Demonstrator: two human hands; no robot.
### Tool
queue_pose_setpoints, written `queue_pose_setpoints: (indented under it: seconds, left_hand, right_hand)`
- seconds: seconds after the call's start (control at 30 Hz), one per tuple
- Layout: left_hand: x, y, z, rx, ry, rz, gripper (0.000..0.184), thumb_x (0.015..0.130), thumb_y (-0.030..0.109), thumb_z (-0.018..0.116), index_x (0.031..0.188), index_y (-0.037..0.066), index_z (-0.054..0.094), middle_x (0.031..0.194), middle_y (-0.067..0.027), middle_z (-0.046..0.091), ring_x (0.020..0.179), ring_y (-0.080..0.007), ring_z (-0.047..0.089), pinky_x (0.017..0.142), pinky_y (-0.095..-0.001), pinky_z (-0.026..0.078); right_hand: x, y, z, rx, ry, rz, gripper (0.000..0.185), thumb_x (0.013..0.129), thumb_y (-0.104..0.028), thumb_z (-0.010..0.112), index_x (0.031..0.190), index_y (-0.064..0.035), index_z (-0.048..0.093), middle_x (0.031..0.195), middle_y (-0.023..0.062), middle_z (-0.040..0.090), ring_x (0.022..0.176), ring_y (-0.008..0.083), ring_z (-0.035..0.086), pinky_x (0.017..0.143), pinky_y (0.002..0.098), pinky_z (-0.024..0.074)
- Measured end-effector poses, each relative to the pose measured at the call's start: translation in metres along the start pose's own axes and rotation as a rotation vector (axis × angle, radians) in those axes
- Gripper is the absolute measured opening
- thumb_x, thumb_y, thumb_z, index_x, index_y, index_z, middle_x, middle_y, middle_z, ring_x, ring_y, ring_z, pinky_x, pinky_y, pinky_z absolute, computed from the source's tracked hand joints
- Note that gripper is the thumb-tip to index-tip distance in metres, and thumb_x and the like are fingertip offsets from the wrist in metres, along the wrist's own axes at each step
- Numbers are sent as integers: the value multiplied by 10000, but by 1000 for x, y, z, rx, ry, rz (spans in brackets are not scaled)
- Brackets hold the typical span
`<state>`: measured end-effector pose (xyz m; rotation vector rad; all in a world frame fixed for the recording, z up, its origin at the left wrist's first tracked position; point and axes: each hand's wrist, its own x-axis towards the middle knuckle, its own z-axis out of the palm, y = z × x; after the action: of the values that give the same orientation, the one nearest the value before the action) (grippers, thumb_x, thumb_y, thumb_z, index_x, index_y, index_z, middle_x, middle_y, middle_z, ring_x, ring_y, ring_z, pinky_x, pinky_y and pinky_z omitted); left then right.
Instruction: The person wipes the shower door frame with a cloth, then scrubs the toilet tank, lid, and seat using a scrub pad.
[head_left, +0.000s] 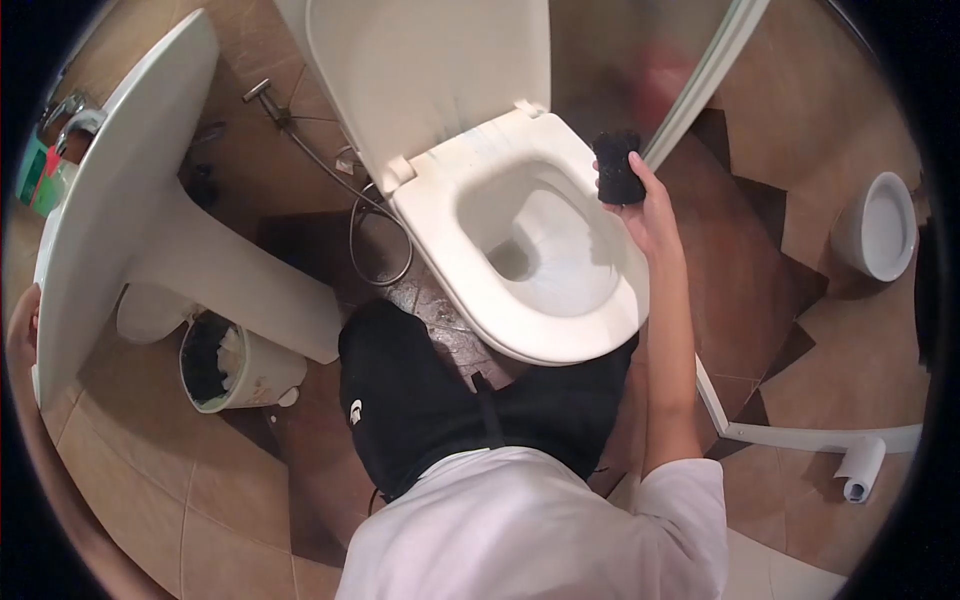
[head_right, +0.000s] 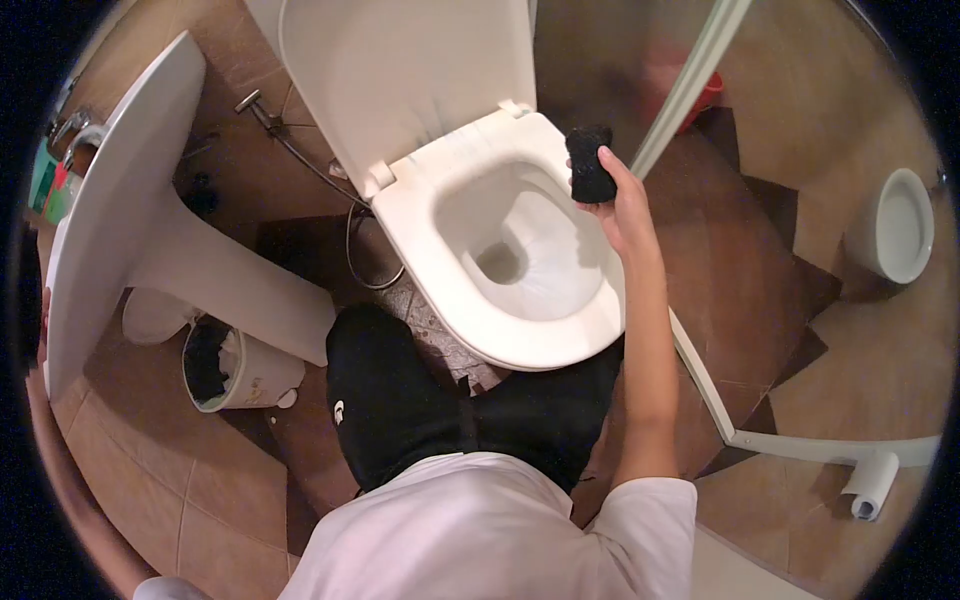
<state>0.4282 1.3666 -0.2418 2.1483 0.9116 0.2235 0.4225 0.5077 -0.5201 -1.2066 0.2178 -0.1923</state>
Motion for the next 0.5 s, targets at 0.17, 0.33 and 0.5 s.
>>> queue_pose_setpoints:
  seconds: [0.17,0.33,0.5]
  left_hand:
    - [-75,22,19,-97,88,241,210,757,124,547,948,76,472,682,10,525,485,-39,450,402,-203,376]
    - [-169,67,57,-226,96,479,318,742,136,553,1038,55,467,713,0,549,484,-34,455,396,-194,375]
    - [-251,109,124,-376,-48,680,427,727,147,559,1127,34,463,744,-10,573,482,-28,459,390,-185,374]
  right_hand:
    - [3,8,-14,53,-6,24,414,892,-398,549,1124,-57,587,964,88,656,789,141,608,619,283,485]
    - [9,22,-20,201,-89,135,461,905,-432,510,1166,-53,547,1006,107,644,889,237,638,625,338,520]
    - [17,18,-17,289,-146,140,471,921,-417,475,1185,-31,526,1043,128,628,910,265,639,622,366,534]
